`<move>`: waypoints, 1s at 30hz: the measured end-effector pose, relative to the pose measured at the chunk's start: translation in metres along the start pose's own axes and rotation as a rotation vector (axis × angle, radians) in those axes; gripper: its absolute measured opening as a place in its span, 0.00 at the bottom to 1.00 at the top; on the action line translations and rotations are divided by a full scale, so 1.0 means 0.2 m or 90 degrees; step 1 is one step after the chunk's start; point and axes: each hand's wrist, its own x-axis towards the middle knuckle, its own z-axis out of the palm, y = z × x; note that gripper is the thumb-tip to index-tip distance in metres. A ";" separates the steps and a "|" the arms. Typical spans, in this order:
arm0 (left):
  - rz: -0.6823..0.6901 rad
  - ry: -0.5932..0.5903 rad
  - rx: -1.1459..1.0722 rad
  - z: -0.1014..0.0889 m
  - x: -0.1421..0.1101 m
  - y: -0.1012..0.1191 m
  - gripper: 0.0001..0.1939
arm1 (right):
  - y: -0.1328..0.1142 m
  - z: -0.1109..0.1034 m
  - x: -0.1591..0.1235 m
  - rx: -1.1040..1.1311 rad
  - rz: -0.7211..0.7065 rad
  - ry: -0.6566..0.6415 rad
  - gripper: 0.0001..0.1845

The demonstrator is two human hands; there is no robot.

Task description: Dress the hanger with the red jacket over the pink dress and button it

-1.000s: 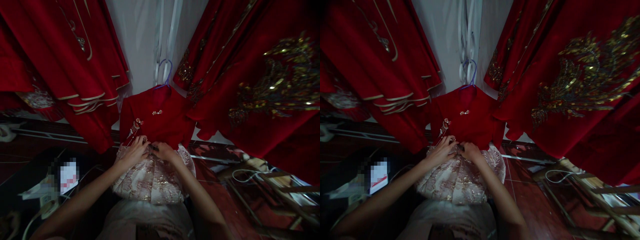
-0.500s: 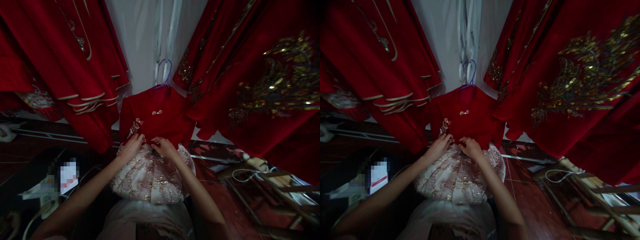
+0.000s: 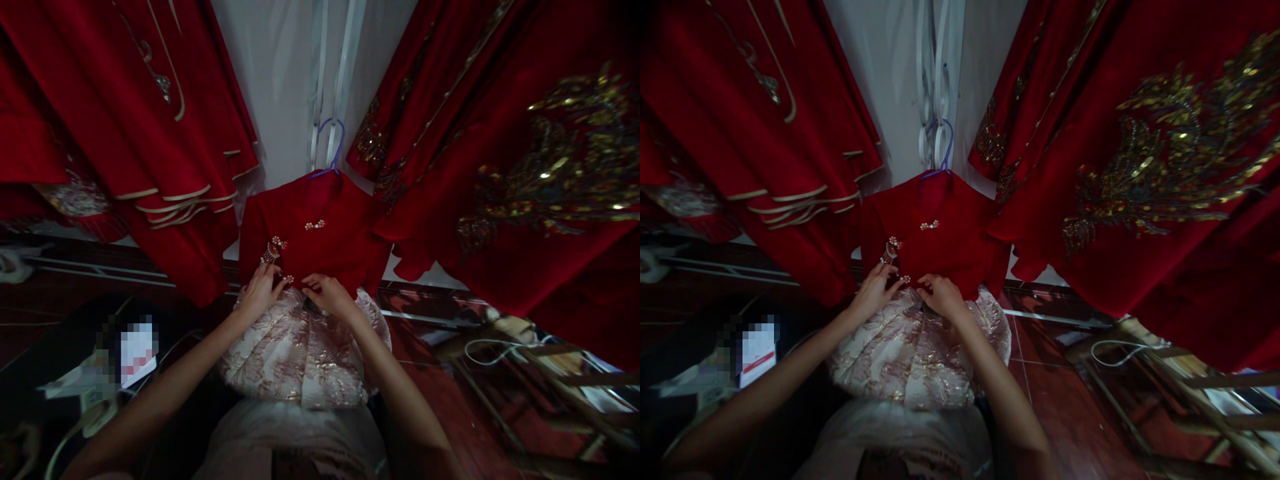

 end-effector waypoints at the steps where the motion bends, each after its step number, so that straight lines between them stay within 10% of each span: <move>1: 0.007 -0.007 0.004 -0.01 0.00 0.00 0.10 | 0.00 0.00 0.00 0.000 -0.001 0.001 0.15; 30: 0.026 -0.058 -0.162 -0.02 0.02 0.02 0.04 | 0.01 0.05 0.01 0.092 -0.036 0.022 0.14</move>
